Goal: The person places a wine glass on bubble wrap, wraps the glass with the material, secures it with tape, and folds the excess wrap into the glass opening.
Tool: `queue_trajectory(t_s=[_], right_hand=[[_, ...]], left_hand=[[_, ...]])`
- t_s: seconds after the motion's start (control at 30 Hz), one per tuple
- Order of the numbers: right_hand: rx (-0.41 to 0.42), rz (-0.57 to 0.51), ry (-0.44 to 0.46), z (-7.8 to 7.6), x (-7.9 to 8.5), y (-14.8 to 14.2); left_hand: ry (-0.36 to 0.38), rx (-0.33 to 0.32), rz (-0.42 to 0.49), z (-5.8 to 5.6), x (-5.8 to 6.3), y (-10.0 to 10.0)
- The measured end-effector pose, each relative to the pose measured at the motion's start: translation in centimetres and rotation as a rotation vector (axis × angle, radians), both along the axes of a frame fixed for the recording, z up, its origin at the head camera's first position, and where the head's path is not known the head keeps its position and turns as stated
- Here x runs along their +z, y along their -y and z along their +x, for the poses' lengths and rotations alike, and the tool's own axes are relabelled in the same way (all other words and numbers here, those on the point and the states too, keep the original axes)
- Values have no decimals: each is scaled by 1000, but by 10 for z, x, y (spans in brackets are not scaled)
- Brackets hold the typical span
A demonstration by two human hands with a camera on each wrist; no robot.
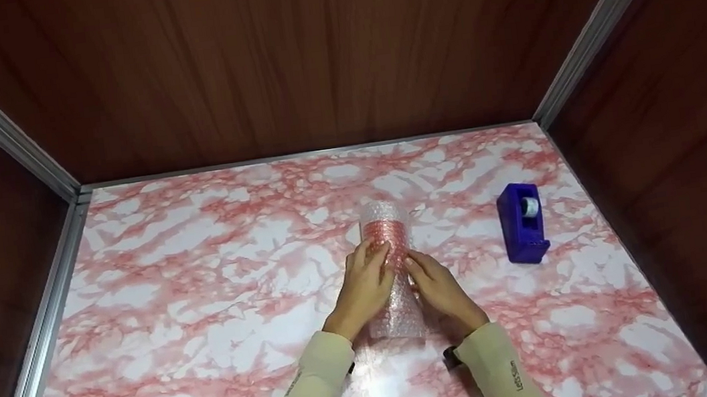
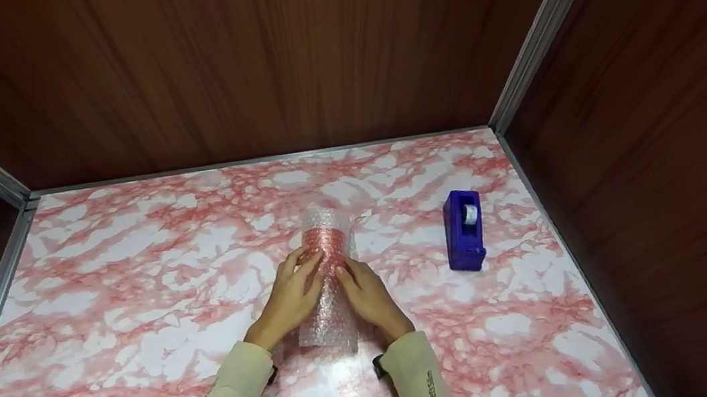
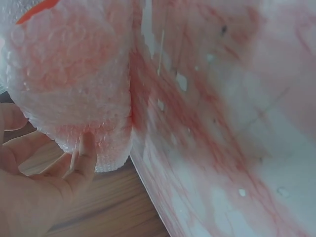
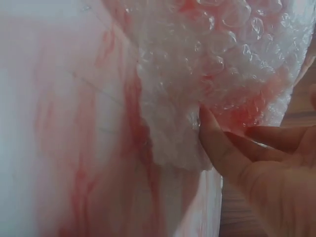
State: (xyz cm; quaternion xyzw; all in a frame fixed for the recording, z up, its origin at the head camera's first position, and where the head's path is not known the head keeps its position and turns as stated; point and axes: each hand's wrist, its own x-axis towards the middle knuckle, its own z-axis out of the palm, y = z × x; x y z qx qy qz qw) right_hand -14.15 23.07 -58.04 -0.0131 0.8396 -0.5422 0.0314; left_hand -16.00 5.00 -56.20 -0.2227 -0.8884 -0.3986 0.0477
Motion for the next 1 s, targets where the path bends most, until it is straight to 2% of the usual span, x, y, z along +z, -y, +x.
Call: queue_trajectory(t_s=[0.17,0.37,0.6,0.83,1.0], right_hand=[[5,192,-85,-1,0,-4],[-17,265,-95,-1,-1,-9],[3,237,-157,-2,-2,-13],[-27,233,-90,-3,2,-14],[-47,233,-80,-3,3,-14]], left_hand=[[-26,-12,-48,1,1,-3],[-64,-5,-60,2,1,-6],[-30,-8,-77,3,4,-8],[-62,-4,-105,3,4,-12],[-73,0,-140,3,5,-16]])
